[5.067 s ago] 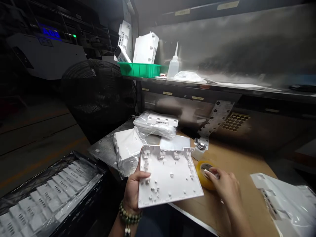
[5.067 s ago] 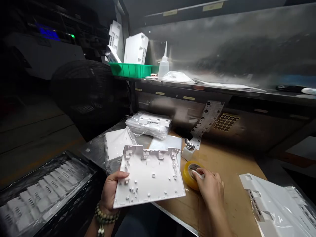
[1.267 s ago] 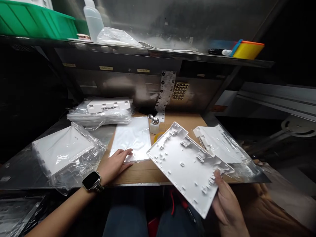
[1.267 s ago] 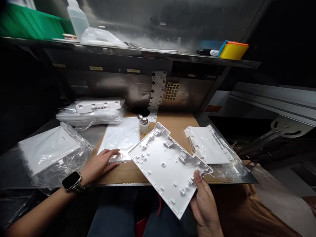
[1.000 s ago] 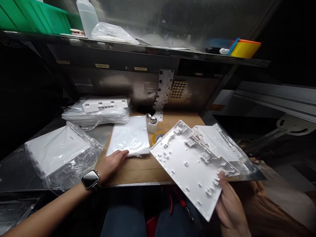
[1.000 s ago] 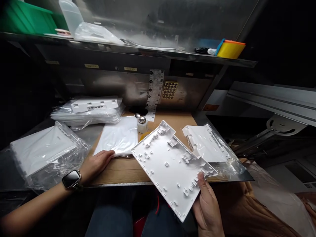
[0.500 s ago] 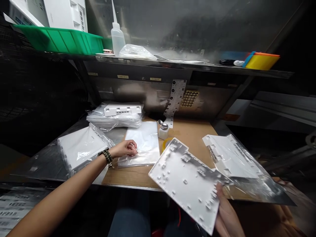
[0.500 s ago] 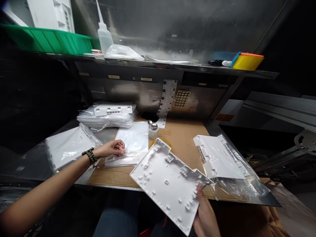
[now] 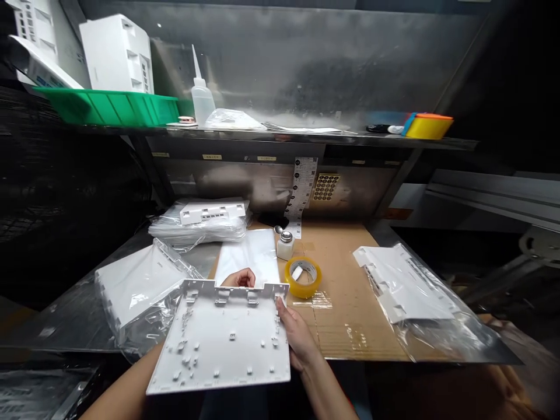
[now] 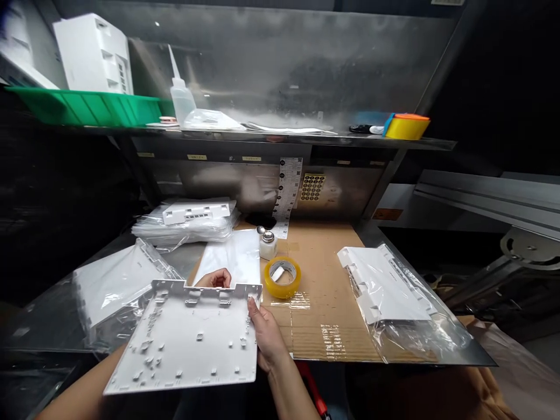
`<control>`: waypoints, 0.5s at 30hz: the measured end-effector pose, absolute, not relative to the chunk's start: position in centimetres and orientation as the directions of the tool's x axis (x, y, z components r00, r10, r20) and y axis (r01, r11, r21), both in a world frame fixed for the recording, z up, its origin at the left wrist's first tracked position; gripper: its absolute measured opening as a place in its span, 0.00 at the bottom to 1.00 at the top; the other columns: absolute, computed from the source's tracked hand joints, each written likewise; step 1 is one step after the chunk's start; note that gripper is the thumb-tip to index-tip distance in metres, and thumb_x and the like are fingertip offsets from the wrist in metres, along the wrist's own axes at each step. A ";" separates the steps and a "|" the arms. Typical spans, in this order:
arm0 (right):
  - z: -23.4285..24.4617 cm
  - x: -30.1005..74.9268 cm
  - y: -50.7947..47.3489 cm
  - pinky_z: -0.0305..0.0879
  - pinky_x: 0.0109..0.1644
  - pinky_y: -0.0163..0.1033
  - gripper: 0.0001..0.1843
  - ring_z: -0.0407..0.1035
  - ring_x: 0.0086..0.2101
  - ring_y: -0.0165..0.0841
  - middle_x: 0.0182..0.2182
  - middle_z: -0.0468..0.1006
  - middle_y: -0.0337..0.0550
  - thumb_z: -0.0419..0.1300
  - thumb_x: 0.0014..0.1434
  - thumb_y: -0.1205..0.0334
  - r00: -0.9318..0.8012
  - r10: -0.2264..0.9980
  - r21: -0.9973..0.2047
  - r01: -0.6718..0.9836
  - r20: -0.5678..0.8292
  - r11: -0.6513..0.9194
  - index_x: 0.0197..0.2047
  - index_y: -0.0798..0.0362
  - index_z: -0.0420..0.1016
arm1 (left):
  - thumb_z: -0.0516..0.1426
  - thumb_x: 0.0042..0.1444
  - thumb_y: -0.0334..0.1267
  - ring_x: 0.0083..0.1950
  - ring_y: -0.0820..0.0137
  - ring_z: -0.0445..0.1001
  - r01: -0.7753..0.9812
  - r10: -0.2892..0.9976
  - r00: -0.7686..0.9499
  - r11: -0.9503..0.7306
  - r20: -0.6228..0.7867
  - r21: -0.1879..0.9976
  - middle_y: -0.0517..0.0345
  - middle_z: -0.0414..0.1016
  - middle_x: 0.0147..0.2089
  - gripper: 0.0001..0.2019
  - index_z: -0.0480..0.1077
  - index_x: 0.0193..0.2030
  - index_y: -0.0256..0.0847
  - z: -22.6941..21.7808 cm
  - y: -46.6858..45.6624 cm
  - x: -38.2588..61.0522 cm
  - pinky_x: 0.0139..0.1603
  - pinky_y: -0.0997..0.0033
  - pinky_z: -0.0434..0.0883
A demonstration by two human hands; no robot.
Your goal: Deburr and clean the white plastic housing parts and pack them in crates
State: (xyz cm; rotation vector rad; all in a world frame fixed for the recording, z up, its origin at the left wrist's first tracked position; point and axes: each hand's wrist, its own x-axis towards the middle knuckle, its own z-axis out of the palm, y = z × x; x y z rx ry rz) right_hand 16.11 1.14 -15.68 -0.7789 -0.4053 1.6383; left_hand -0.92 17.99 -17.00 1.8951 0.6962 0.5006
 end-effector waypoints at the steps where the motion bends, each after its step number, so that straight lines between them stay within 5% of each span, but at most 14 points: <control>1: -15.7 16.4 1.0 0.77 0.49 0.50 0.31 0.82 0.43 0.47 0.40 0.86 0.52 0.72 0.53 0.40 -0.055 0.959 -0.651 -0.723 -0.278 -0.230 0.48 0.58 0.80 | 0.63 0.63 0.46 0.34 0.70 0.74 0.256 0.684 0.727 -0.353 0.061 0.900 0.61 0.73 0.34 0.13 0.71 0.38 0.37 -16.6 18.2 -1.4 0.37 0.66 0.76; 6: -16.4 18.4 -0.1 0.77 0.50 0.51 0.33 0.82 0.41 0.47 0.39 0.86 0.53 0.72 0.54 0.40 -0.080 0.940 -0.648 -0.705 -0.331 -0.288 0.52 0.58 0.79 | 0.58 0.59 0.33 0.49 0.62 0.73 0.378 0.777 0.587 -0.512 0.228 0.772 0.47 0.74 0.55 0.09 0.76 0.29 0.40 -14.3 19.1 -3.1 0.58 0.54 0.72; 10: -16.8 19.8 -1.3 0.77 0.52 0.54 0.36 0.81 0.46 0.49 0.43 0.86 0.54 0.70 0.56 0.40 -0.060 0.926 -0.624 -0.722 -0.373 -0.298 0.58 0.57 0.76 | 0.54 0.57 0.30 0.63 0.54 0.69 0.453 0.799 0.537 -0.543 0.270 0.707 0.51 0.59 0.75 0.21 0.76 0.55 0.47 -12.6 19.1 -2.7 0.66 0.46 0.65; 15: -16.1 22.5 -4.6 0.75 0.56 0.55 0.38 0.75 0.56 0.51 0.53 0.82 0.50 0.65 0.55 0.31 0.235 0.929 -0.829 -0.547 -0.288 -0.119 0.60 0.49 0.76 | 0.59 0.54 0.33 0.56 0.56 0.76 0.362 0.707 0.681 -0.550 0.189 0.753 0.49 0.62 0.74 0.33 0.65 0.69 0.48 -10.8 17.3 -0.4 0.56 0.58 0.74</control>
